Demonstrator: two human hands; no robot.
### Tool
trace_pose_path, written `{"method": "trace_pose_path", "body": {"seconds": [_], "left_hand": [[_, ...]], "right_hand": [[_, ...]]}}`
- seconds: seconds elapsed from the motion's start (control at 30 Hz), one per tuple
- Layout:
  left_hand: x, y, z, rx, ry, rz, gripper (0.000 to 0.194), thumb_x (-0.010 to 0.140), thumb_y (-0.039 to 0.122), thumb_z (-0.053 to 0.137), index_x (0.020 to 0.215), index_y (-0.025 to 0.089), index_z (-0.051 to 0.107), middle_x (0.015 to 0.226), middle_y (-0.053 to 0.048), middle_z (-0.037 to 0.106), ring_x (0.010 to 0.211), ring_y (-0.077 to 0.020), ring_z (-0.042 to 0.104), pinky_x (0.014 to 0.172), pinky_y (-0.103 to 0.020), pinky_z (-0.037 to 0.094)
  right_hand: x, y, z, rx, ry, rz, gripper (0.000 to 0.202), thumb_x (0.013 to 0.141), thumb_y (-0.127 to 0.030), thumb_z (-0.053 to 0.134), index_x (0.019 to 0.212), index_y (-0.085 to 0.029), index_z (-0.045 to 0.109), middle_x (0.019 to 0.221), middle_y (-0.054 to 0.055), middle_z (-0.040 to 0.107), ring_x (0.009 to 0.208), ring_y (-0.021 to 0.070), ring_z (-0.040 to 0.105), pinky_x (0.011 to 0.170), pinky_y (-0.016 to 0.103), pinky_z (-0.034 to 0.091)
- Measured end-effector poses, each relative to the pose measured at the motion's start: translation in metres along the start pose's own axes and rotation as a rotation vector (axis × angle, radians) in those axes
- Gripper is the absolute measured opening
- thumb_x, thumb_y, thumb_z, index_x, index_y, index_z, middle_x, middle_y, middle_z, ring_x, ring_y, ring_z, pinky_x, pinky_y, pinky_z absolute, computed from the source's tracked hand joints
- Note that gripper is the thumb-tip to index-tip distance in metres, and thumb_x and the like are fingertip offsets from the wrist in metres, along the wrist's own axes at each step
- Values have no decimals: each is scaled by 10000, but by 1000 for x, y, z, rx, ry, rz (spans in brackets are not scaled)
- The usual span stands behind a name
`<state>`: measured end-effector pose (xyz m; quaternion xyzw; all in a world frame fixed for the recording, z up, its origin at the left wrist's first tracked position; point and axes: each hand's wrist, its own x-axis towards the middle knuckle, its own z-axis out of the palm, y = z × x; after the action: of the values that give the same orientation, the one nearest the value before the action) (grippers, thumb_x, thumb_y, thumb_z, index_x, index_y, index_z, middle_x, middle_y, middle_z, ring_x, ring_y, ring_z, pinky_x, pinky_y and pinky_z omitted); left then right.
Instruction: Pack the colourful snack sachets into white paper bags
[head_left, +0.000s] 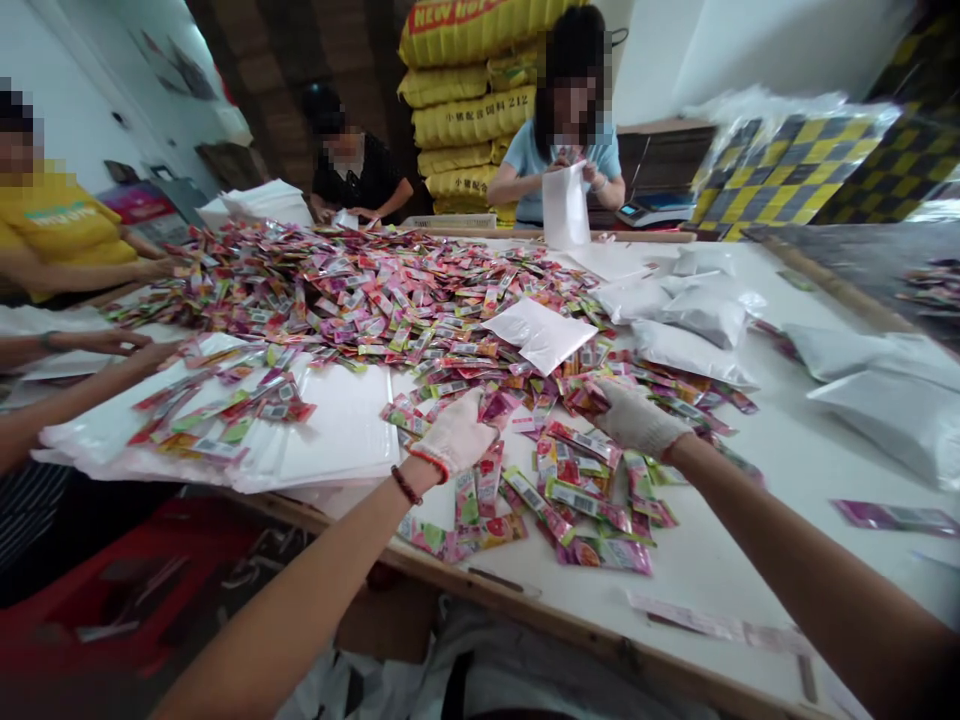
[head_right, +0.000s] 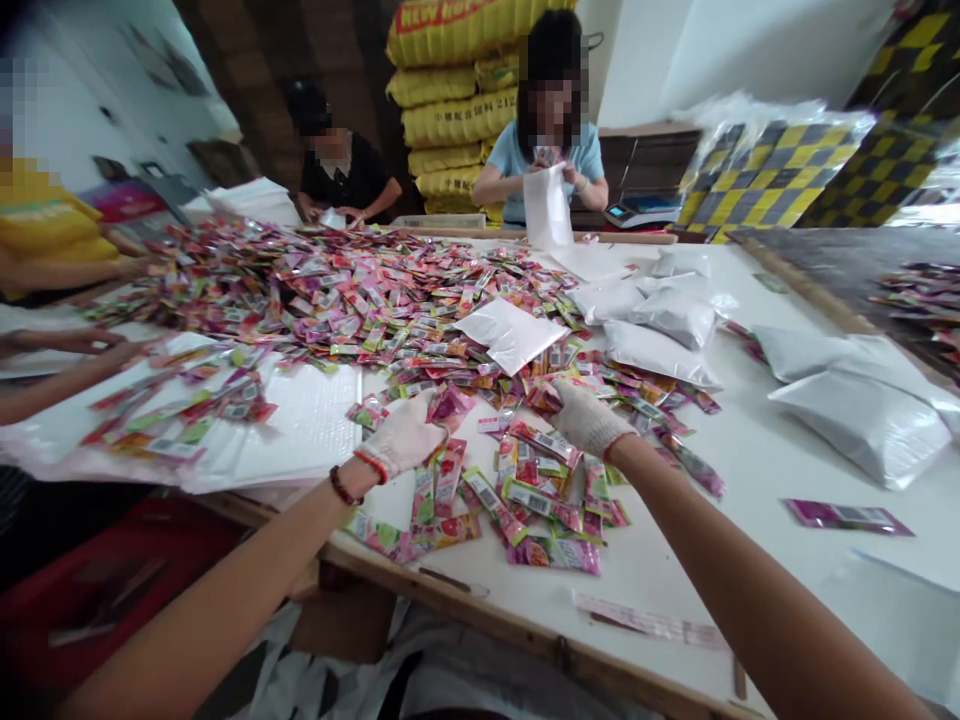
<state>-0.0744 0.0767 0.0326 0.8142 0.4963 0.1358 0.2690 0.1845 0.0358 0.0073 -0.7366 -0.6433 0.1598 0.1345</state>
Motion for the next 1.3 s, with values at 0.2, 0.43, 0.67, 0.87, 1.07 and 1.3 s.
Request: {"method": "trace_pose_path", "body": {"seconds": [0.2,0.43,0.67,0.87,1.07,1.3], "left_hand": [[-13,-11,31,246,-117,-177,315,697,450,598,764,145,635,845,-152,670,805,-303,626,698,-373,470],[-11,-11,17,-52,-93,-25,203,706,246,554,885,167,609,818,-72,669,721,-204,609,678,-305,480],[-28,-13,-29,-162,-104,34,389,674,200,602,1059,161,560,882,-38,658,756,-158,593,728,-249,484],[-48,-44,8,189,-119,-285,286,609,370,685,797,179,586,725,-66,625,700,-222,603,610,-287,450],[-57,-54,3,290,-122,-104,159,636,235,579,784,194,542,785,-71,606,744,-226,589,626,-291,423],[-31,5,7,233,-300,508,338,637,213,617,969,209,550,877,-29,618,808,-185,563,738,-268,425]], "right_hand": [[4,-16,27,-136,-225,32,205,636,-296,632,803,-178,617,816,72,676,717,200,594,607,258,396],[-13,-13,-4,-68,-57,-5,130,683,-252,541,785,-183,583,749,40,644,660,161,556,571,234,369],[-66,-21,14,-28,-206,-63,283,659,-322,604,908,-207,532,795,38,637,677,180,565,575,255,368],[-87,-22,47,-33,-296,-14,233,673,-341,618,852,-194,601,819,77,671,701,210,592,621,288,401],[-83,4,6,27,-203,-153,108,643,-192,571,749,-209,566,764,23,645,678,173,552,625,259,402],[-33,18,-18,-191,-58,-227,212,749,-258,545,947,-211,601,877,53,666,761,183,577,691,266,401]]}}
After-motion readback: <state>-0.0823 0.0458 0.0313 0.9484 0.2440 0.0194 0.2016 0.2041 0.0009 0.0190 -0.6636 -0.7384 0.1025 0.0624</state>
